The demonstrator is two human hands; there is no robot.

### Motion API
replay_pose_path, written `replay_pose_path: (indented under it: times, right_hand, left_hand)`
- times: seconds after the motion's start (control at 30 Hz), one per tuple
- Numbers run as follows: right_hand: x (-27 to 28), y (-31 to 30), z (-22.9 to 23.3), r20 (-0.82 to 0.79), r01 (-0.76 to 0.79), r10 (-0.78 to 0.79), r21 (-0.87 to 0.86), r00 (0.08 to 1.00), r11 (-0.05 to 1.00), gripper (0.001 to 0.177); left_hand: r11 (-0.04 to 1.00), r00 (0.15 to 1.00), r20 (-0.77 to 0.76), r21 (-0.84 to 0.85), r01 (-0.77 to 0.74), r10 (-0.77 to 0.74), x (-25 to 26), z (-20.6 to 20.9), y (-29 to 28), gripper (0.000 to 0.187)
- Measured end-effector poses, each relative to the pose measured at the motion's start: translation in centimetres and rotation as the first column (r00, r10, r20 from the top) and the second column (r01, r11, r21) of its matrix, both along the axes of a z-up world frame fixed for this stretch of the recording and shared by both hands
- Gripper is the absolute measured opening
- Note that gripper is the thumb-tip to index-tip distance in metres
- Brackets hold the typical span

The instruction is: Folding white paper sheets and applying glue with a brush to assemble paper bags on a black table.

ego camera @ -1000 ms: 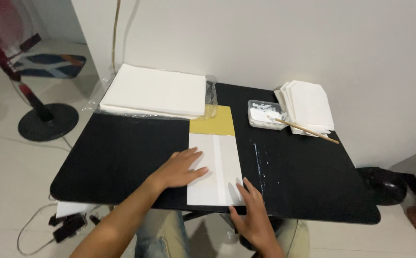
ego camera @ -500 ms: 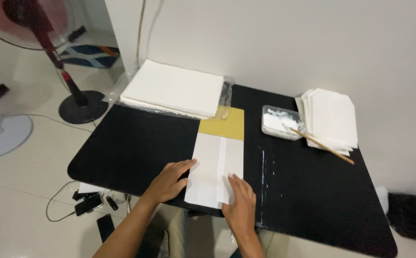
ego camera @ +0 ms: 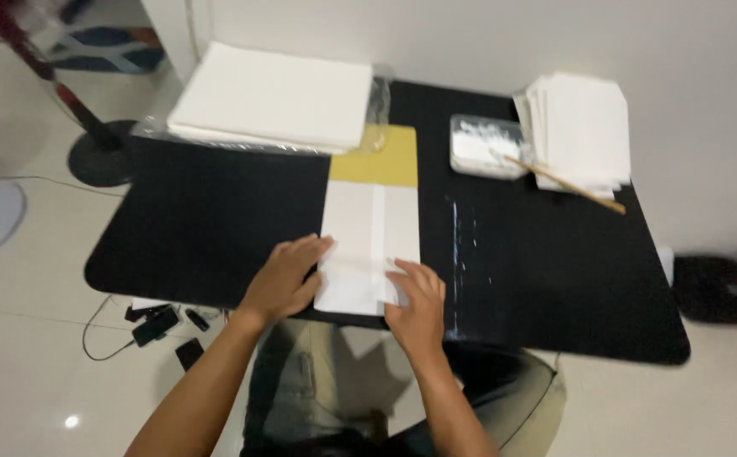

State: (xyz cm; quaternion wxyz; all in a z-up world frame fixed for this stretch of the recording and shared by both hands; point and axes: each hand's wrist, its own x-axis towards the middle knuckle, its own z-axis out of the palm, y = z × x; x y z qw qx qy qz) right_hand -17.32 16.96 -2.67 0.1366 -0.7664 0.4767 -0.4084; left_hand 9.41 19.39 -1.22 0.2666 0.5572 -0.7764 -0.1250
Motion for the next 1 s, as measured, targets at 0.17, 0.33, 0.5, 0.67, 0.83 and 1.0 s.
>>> replay_pose_path:
  times: [0.17, 0.33, 0.5, 0.67, 0.83, 1.0]
  right_hand:
    - [-0.5, 0.2, -0.2, 0.15, -0.032, 0.022, 0.071, 0.988, 0.997, 0.036]
    - [-0.8, 0.2, 2.3, 0.232, -0.067, 0.005, 0.26, 0.973, 0.963, 0.039]
    - [0.5, 1.1, 4.5, -0.026, -0.037, 0.048, 0.323, 0.999, 0.946, 0.064]
    - [0.4, 0.3, 2.6, -0.195, 0.026, 0.014, 0.202, 0.981, 0.979, 0.067]
    - [0.3, -0.5, 1.3, -0.288, 0.068, -0.038, 0.096, 0.957, 0.993, 0.057]
    - [1.2, -1.9, 2.9, -0.229, 0.07, -0.044, 0.108, 0.972, 0.992, 0.033]
  left_hand:
    - [0.991, 1.0, 0.017, 0.136, -0.015, 0.013, -0.4, 0.4, 0.5, 0.059]
    - [0.988, 1.0, 0.017, 0.155, -0.005, 0.002, -0.3, 1.0, 0.3, 0.061]
    - [0.974, 1.0, 0.019, 0.224, 0.013, -0.018, -0.7, 3.4, 0.7, 0.061]
    - [0.981, 0.998, -0.07, 0.195, 0.014, -0.001, -0.5, 3.8, 0.7, 0.058]
    - [0.985, 0.982, -0.181, 0.17, -0.021, 0.052, -0.5, 2.0, 0.4, 0.053]
    - [0.975, 0.986, -0.137, 0.213, -0.066, 0.097, 0.1, 0.2, -0.7, 0.053]
